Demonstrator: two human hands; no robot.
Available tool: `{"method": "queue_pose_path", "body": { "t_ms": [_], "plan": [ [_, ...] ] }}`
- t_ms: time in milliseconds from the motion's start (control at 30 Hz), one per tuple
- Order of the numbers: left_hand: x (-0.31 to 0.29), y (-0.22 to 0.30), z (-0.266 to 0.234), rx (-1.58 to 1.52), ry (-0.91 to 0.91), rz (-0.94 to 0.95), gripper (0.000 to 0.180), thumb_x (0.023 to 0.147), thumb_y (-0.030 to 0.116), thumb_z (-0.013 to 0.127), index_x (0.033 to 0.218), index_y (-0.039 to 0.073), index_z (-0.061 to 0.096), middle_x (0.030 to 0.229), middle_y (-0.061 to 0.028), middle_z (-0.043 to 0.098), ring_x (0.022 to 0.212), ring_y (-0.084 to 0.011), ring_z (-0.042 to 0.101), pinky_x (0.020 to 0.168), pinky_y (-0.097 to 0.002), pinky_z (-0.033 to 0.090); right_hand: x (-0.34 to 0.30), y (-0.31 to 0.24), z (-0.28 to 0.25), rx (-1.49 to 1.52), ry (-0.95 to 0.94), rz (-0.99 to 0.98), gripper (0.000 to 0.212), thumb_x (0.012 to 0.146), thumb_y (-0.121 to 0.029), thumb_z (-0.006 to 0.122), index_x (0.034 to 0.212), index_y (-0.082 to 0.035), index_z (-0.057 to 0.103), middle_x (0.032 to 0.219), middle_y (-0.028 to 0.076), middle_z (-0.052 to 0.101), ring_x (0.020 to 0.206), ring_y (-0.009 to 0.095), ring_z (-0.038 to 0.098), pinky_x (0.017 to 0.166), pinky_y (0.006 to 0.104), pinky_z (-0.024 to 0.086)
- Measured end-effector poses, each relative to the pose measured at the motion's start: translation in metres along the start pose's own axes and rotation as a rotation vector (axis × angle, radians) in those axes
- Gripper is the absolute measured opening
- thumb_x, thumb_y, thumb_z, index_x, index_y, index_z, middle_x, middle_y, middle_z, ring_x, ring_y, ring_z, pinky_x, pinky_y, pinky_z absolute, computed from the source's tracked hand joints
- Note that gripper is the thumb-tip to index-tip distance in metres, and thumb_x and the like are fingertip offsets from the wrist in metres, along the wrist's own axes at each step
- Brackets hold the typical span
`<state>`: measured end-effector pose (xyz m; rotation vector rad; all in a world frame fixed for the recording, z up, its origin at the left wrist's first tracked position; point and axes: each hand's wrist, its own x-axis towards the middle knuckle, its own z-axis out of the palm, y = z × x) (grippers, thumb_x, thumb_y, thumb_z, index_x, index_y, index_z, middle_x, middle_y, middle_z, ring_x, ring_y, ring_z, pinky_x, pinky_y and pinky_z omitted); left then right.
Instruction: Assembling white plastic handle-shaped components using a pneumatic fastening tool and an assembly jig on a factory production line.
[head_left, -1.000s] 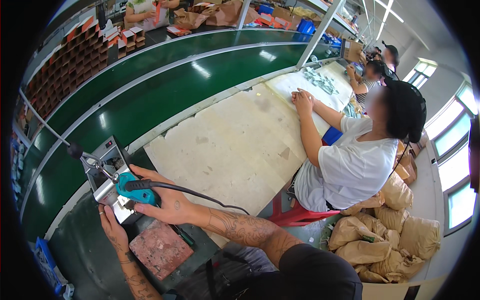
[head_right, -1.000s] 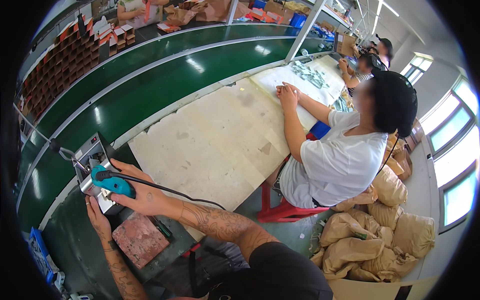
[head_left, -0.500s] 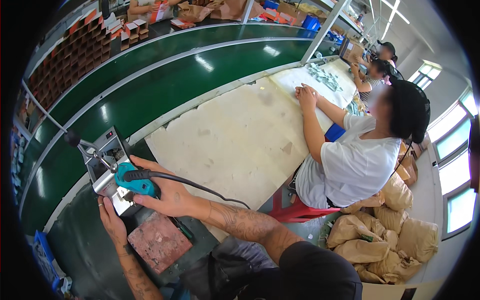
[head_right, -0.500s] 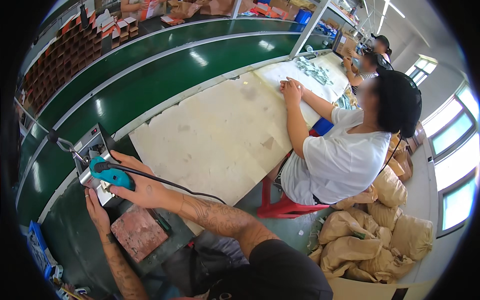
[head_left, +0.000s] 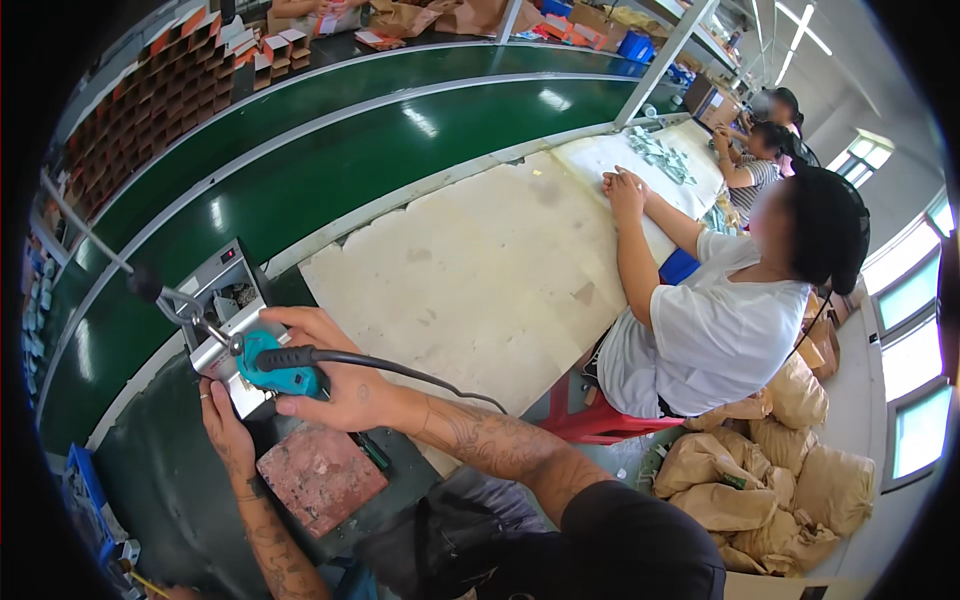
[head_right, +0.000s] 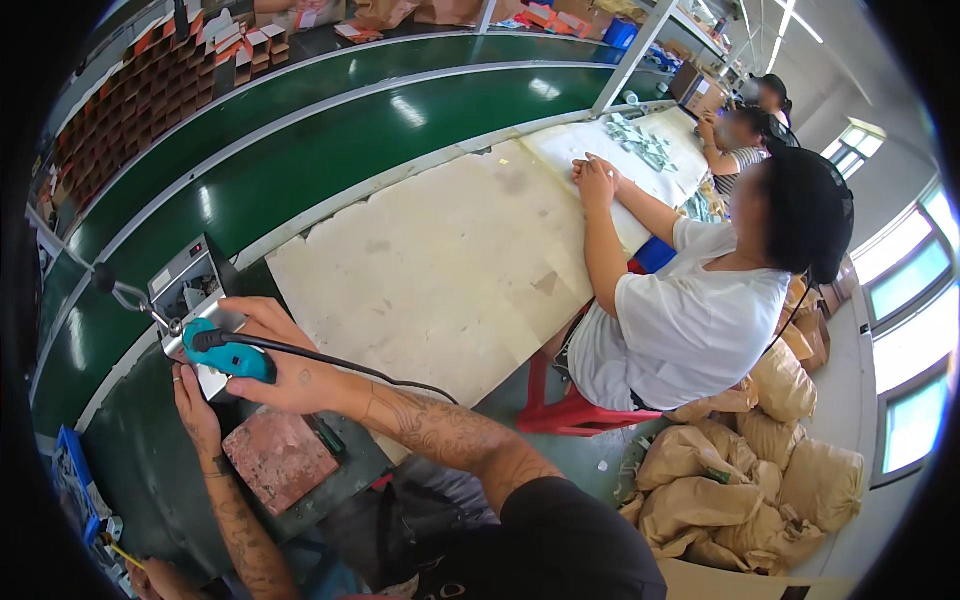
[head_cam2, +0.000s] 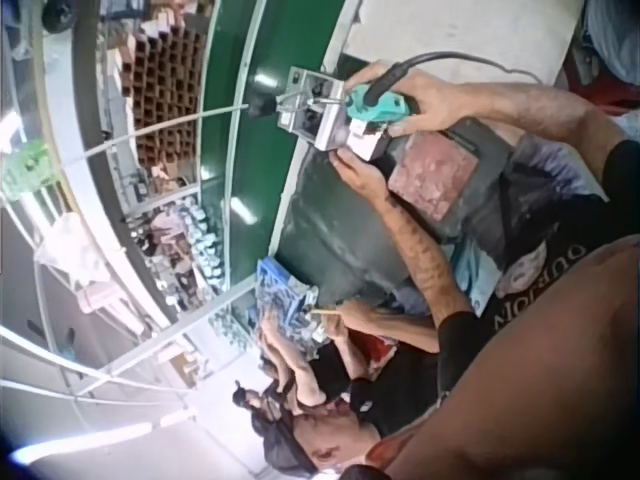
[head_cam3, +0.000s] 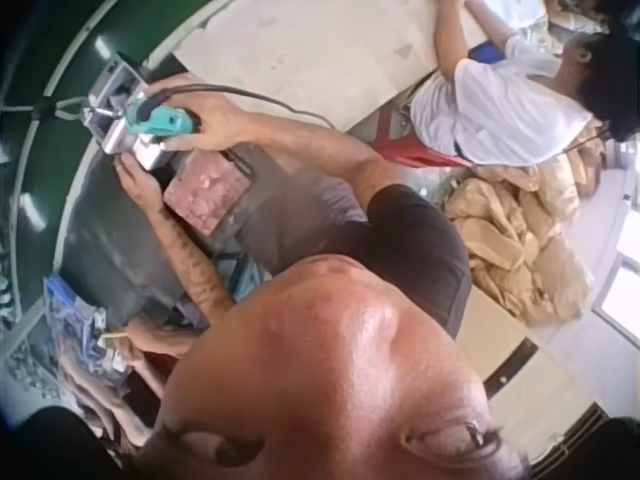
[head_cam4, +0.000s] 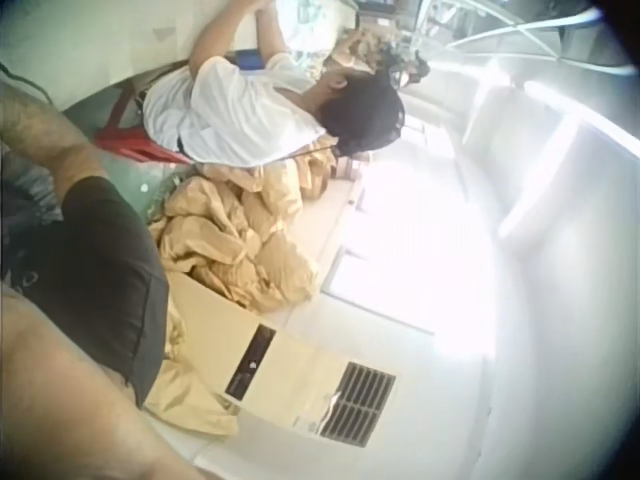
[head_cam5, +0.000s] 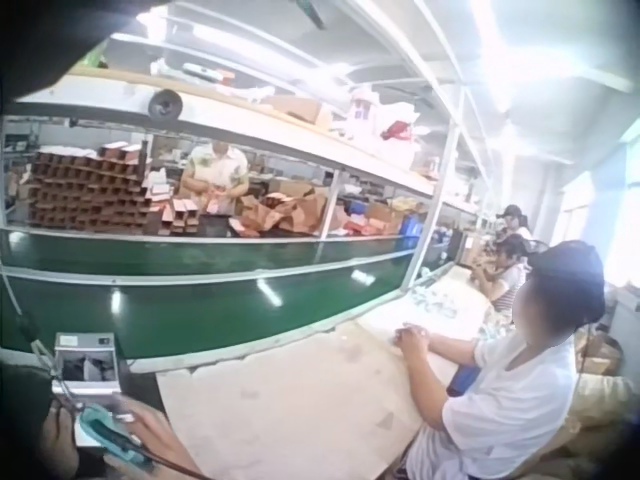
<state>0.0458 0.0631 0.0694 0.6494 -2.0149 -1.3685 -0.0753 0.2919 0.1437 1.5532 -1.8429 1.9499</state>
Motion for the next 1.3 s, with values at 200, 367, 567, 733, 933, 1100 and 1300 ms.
{"method": "queue_pose_path", "body": {
  "t_ms": [200,367,567,733,933,1100,1300],
  "plan": [
    [0.000,0.000,-0.002,0.079,-0.017,0.040,0.051,0.110,0.033,0.042,0.141,-0.007,0.048,0.134,-0.0203,0.059,0.121,-0.0274,0.056,0.105,-0.0344,0.040,0.004,-0.005,-0.001,-0.001,-0.022,-0.087,0.047,0.076,-0.031,0.081,0.110,-0.003,0.063,0.142,0.016,0.048,0.126,0.037,0.045,0.106,0.0464,0.040],
    [0.000,-0.019,-0.006,0.122,0.023,0.043,0.050,0.110,0.030,0.041,0.141,-0.008,0.049,0.135,-0.0208,0.058,0.122,-0.0287,0.056,0.106,-0.0351,0.040,0.006,-0.006,-0.004,0.012,-0.032,-0.158,0.054,0.078,-0.041,0.080,0.111,-0.003,0.062,0.136,0.016,0.053,0.122,0.037,0.048,0.103,0.0463,0.041],
    [0.002,-0.030,-0.008,0.109,0.027,0.081,0.050,0.109,0.032,0.042,0.141,-0.007,0.050,0.134,-0.0207,0.059,0.123,-0.0289,0.056,0.107,-0.0344,0.039,0.005,0.006,-0.007,0.081,0.102,-0.164,0.040,0.094,-0.040,0.065,0.107,-0.002,0.063,0.113,0.015,0.063,0.102,0.032,0.058,0.093,0.0421,0.045],
    [-0.001,-0.013,-0.001,0.108,0.029,0.075,0.050,0.110,0.033,0.043,0.139,-0.007,0.051,0.131,-0.0192,0.061,0.121,-0.0273,0.056,0.107,-0.0334,0.039,-0.001,0.032,0.003,0.171,0.346,0.314,0.019,0.101,-0.019,0.057,0.103,-0.001,0.062,0.094,0.007,0.063,0.088,0.014,0.057,0.082,0.0287,0.047],
    [-0.002,0.009,0.002,0.074,0.013,0.073,0.051,0.109,0.036,0.044,0.137,-0.006,0.054,0.129,-0.0177,0.062,0.118,-0.0253,0.057,0.105,-0.0326,0.039,-0.001,0.094,0.003,0.110,0.492,0.473,0.025,0.100,-0.024,0.062,0.098,0.001,0.062,0.075,0.005,0.060,0.070,0.011,0.054,0.065,0.0283,0.046],
    [0.003,0.005,-0.008,0.026,-0.025,0.102,0.045,0.109,0.034,0.045,0.131,-0.002,0.060,0.120,-0.0143,0.067,0.109,-0.0238,0.062,0.098,-0.0347,0.046,0.002,0.103,0.017,-0.084,0.420,0.390,0.017,0.096,-0.020,0.063,0.101,-0.004,0.066,0.080,0.011,0.067,0.074,0.018,0.064,0.067,0.0351,0.052],
    [-0.003,0.011,-0.025,0.147,0.115,0.181,0.043,0.106,0.035,0.051,0.129,0.001,0.062,0.124,-0.0220,0.067,0.117,-0.0342,0.063,0.103,-0.0381,0.045,0.000,0.129,0.001,0.506,0.110,0.429,0.019,0.101,-0.016,0.057,0.106,-0.001,0.066,0.092,0.012,0.071,0.086,0.020,0.069,0.079,0.0354,0.056]
  ]
}}
